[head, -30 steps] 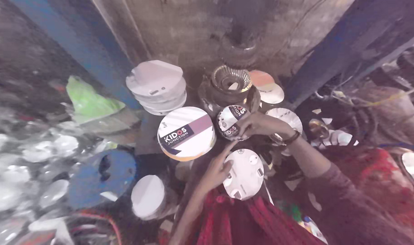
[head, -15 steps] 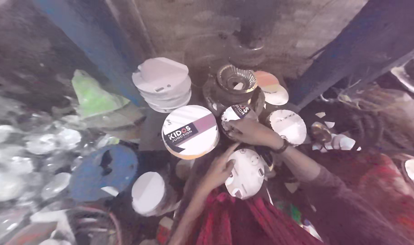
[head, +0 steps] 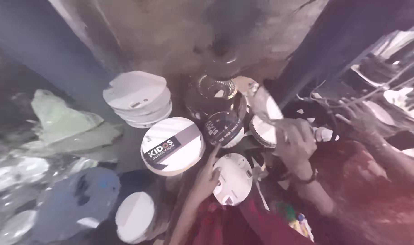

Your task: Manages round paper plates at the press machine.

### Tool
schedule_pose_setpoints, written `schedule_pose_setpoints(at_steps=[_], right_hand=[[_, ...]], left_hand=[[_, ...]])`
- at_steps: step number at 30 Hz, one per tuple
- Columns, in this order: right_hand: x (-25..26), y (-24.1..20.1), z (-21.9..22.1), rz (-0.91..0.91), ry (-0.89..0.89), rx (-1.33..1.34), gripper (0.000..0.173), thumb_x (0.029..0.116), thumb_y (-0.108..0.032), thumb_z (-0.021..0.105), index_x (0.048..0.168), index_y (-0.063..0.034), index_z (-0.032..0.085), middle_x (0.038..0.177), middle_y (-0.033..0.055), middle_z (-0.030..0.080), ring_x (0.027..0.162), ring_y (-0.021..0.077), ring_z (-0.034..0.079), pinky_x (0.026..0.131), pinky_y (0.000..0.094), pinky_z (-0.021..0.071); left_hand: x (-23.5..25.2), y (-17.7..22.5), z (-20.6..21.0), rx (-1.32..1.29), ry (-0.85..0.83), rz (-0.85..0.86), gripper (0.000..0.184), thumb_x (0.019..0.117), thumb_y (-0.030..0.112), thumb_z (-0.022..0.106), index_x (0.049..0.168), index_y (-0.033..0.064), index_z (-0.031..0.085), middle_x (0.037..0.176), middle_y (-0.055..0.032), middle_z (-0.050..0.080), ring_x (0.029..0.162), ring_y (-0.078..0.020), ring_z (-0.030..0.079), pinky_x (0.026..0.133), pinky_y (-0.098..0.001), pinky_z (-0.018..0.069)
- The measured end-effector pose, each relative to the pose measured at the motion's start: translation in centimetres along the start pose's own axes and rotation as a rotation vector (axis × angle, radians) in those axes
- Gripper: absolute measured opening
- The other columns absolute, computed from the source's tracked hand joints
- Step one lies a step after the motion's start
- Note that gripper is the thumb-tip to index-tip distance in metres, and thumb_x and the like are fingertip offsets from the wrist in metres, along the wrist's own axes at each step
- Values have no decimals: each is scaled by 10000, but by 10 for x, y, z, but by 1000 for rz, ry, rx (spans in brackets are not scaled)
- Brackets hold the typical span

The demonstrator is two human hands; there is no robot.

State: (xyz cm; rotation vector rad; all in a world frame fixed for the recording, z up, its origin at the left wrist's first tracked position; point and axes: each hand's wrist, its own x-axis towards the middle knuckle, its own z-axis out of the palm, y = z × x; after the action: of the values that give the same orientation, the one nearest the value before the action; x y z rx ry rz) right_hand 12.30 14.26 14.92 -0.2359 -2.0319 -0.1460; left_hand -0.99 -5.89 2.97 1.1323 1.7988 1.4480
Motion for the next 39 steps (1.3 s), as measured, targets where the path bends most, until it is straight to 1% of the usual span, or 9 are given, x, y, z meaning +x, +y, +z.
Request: schedule_pose_setpoints(at_steps=[9, 14, 17, 21, 23, 28, 32, 35, 39], right_hand=[[-103, 60, 22, 107, -297, -100, 206, 924, 25, 600, 984, -40, 786, 961, 144, 771, 863, 325, 731, 803, 519, 531], [-91, 47, 17, 220, -350, -113, 199, 976, -194, 630, 1009, -77, 787, 985, 129, 768, 912, 350, 719, 831, 603, 481], [-87, 28, 21, 165, -191, -75, 281, 996, -344, 601, 1013, -114, 762, 924, 126, 742, 849, 320, 679, 809, 524, 457], [-78, -18, 43, -5, -539, 161, 376, 965, -361, 666, 1283, -161, 660, 1265, 92, 691, 1194, 306, 645, 1023, 591, 443], [-79, -24, 63, -53, -604, 191, 335, 957, -265, 695, 1264, -136, 661, 1268, 112, 686, 1195, 328, 650, 1050, 630, 422], [-74, -9, 67, -164, -411, 306, 159, 1003, -69, 557, 1017, -115, 709, 966, 85, 728, 938, 254, 694, 955, 430, 509], [-37, -2, 19, 85, -278, 359, 174, 1003, -119, 589, 950, -46, 737, 886, 116, 731, 870, 208, 705, 840, 297, 566], [-1, 25, 0, 188, -220, 137, 148, 933, -20, 613, 967, 30, 748, 905, 185, 728, 836, 300, 720, 774, 410, 591], [35, 87, 52, 240, -417, -32, 250, 1008, -28, 560, 1203, 25, 708, 1228, 251, 694, 1057, 441, 706, 866, 575, 567]], left_hand=[[-12, -5, 2, 6, -2, 95, 663, 950, 91, 505, 1576, 39, 294, 1143, -85, 700, 888, -83, 687, 773, -292, 583], [-38, -7, -6, -25, 31, 42, 636, 958, 83, 509, 1562, 30, 319, 1157, -80, 699, 919, -68, 688, 804, -280, 584], [-49, -12, -13, -63, 65, 19, 612, 971, 92, 515, 1549, 10, 333, 1204, -86, 688, 965, -65, 691, 835, -266, 585], [-59, -17, -12, -128, 81, -38, 559, 971, 59, 497, 1514, -17, 385, 1315, -117, 639, 1046, -64, 669, 882, -252, 566], [-62, -16, -16, -144, 78, -37, 512, 982, 38, 475, 1485, -43, 423, 1449, -139, 552, 1196, -73, 615, 992, -252, 520], [-73, -14, -22, -183, 74, -83, 449, 987, 0, 451, 1425, -90, 481, 1428, -161, 567, 1240, -88, 597, 1050, -268, 490], [-72, -18, -14, -263, 53, -166, 445, 993, -23, 426, 1429, -97, 468, 1417, -172, 570, 1224, -82, 602, 1049, -261, 487], [-66, -23, -7, -250, -19, -130, 453, 992, -8, 419, 1434, -99, 468, 1437, -186, 553, 1267, -114, 581, 1078, -283, 467], [-56, -17, 0, -266, -119, -145, 433, 1009, 5, 419, 1432, -51, 496, 1409, -137, 589, 1219, -98, 612, 1043, -277, 500]])
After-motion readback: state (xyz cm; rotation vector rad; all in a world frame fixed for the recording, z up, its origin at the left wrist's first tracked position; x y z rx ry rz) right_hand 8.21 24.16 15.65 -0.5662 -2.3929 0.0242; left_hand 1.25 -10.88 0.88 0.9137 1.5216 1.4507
